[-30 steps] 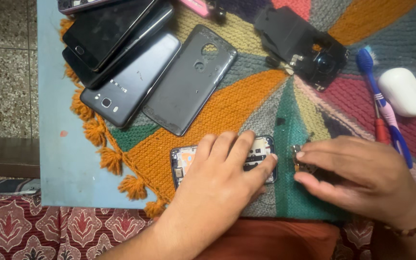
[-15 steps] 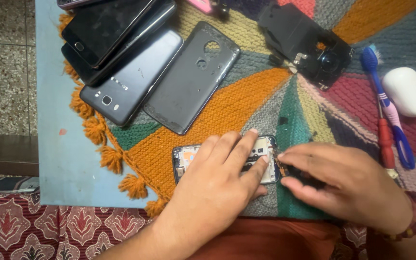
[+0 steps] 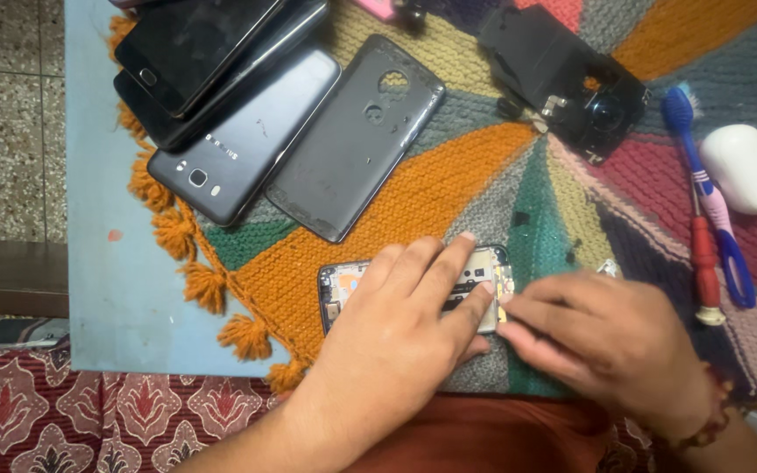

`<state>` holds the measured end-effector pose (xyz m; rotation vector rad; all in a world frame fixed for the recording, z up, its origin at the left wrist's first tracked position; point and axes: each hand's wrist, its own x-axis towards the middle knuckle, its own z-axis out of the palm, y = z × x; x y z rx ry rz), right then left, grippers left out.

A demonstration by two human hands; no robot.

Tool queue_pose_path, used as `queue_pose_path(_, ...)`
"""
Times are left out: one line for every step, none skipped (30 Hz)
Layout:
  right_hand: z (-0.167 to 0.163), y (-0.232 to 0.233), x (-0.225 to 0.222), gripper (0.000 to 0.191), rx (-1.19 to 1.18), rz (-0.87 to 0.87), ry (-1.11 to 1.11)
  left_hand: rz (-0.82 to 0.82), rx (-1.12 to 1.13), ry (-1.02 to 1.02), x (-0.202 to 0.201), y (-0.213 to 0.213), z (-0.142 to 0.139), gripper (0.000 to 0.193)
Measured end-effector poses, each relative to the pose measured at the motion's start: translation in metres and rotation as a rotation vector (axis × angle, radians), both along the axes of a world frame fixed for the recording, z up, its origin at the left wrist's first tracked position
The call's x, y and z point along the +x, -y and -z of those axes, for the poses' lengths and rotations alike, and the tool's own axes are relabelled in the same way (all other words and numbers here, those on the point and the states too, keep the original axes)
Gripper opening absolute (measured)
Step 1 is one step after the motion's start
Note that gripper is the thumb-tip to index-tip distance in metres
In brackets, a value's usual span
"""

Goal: The person disassembles a smartphone, removing the back cover and internal components. They use a screwdriver to detach a small metal bracket and then carefully reconnect a ribbon cable to the motherboard.

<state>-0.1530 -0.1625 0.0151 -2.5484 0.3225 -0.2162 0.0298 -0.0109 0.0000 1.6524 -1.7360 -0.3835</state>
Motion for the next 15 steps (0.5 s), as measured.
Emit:
queue_pose_path(0.001, -0.005, 0.0, 0.023, -0.029, 0.033, 0.001, -0.005, -0.003, -0.006, 0.0, 0.0, 0.001, 0.045)
queue_pose_path(0.003, -0.011, -0.001, 0.021, -0.059, 0.067, 0.001, -0.01, -0.006, -0.013, 0.0, 0.0, 0.001, 0.045)
queue_pose_path(0.004, -0.017, -0.002, 0.019, -0.09, 0.1, 0.003, -0.015, -0.011, -0.018, 0.0, 0.0, 0.001, 0.044)
queue_pose_path(0.005, -0.023, -0.003, 0.019, -0.106, 0.136, 0.026, -0.014, -0.011, -0.016, 0.0, 0.0, 0.001, 0.044)
queue_pose_path(0.007, -0.029, -0.004, 0.019, -0.12, 0.172, 0.05, -0.013, -0.011, -0.013, 0.0, 0.001, 0.001, 0.044)
queue_pose_path(0.008, -0.034, -0.005, 0.02, -0.132, 0.208, 0.071, -0.012, -0.007, -0.011, 0.0, 0.001, 0.0, 0.044)
queue_pose_path(0.009, -0.037, -0.006, 0.019, -0.128, 0.228, 0.084, -0.013, -0.005, -0.012, 0.0, 0.001, 0.0, 0.044)
queue_pose_path(0.01, -0.04, -0.007, 0.019, -0.123, 0.249, 0.096, -0.013, -0.003, -0.014, 0.0, 0.001, 0.0, 0.045)
queue_pose_path(0.011, -0.041, -0.007, 0.019, -0.119, 0.27, 0.108, -0.012, -0.002, -0.017, -0.001, 0.001, 0.0, 0.045)
queue_pose_path(0.011, -0.042, -0.007, 0.019, -0.121, 0.271, 0.113, -0.013, 0.0, -0.016, -0.001, 0.0, 0.0, 0.045)
queue_pose_path(0.012, -0.043, -0.006, 0.019, -0.123, 0.273, 0.118, -0.014, 0.002, -0.017, 0.0, 0.0, 0.0, 0.046)
queue_pose_path(0.012, -0.043, -0.006, 0.019, -0.125, 0.273, 0.123, -0.015, 0.004, -0.017, -0.001, 0.0, 0.0, 0.046)
queue_pose_path(0.012, -0.044, -0.004, 0.021, -0.142, 0.294, 0.121, -0.016, 0.003, -0.019, -0.001, 0.0, 0.0, 0.046)
queue_pose_path(0.012, -0.045, -0.003, 0.023, -0.158, 0.313, 0.119, -0.018, 0.003, -0.021, -0.001, 0.0, 0.0, 0.047)
queue_pose_path(0.011, -0.046, -0.001, 0.025, -0.175, 0.332, 0.117, -0.019, 0.003, -0.023, -0.001, 0.0, 0.0, 0.047)
